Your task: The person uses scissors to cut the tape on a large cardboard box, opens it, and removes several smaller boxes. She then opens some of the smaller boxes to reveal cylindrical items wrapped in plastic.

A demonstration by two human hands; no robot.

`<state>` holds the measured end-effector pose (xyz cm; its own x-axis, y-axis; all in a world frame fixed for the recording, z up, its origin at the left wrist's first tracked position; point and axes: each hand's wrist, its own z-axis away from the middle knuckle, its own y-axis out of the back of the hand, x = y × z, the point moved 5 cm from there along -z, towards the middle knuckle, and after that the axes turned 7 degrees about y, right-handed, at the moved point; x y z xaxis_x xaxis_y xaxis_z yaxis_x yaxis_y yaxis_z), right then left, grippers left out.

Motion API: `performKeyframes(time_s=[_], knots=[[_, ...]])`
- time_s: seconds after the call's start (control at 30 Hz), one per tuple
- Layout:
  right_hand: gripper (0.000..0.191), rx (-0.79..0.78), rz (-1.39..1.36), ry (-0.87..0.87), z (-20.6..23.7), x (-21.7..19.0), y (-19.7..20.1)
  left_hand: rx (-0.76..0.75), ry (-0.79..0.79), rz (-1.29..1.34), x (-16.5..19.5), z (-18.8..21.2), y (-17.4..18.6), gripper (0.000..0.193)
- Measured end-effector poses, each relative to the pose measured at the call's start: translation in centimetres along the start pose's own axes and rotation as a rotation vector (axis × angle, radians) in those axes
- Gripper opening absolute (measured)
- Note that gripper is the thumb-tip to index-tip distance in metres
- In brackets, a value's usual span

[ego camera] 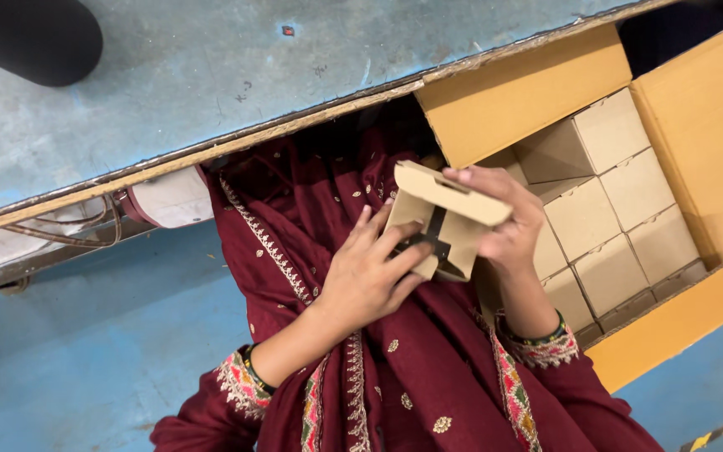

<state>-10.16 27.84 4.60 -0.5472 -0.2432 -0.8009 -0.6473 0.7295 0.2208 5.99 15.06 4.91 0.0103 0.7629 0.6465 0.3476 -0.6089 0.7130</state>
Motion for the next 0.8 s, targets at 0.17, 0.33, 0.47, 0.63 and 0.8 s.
performKeyframes(time_s=[0.17,0.33,0.47,0.63,0.8], knots=[[0.031,-0.062,0.181,0.008,-0.6,-2.9,0.7,0.153,0.031,0.265,-0.5,1.8,-0.2,0.025],[0.026,-0.375,0.435,0.152,-0.5,-4.9,-0.4,0.18,0.068,0.363,-1.3,2.6,-1.1,0.024],[0.025,-0.436,0.517,0.209,0.0,-5.3,-0.6,0.172,0.013,0.356,-1.5,2.8,-0.7,0.023],[0.026,-0.426,0.56,0.19,0.6,-5.2,-0.8,0.165,0.029,0.368,-1.5,2.4,-0.4,0.025],[0.026,-0.416,0.529,0.121,1.4,-5.0,-1.6,0.182,0.188,0.494,-1.7,1.8,-0.6,0.024]])
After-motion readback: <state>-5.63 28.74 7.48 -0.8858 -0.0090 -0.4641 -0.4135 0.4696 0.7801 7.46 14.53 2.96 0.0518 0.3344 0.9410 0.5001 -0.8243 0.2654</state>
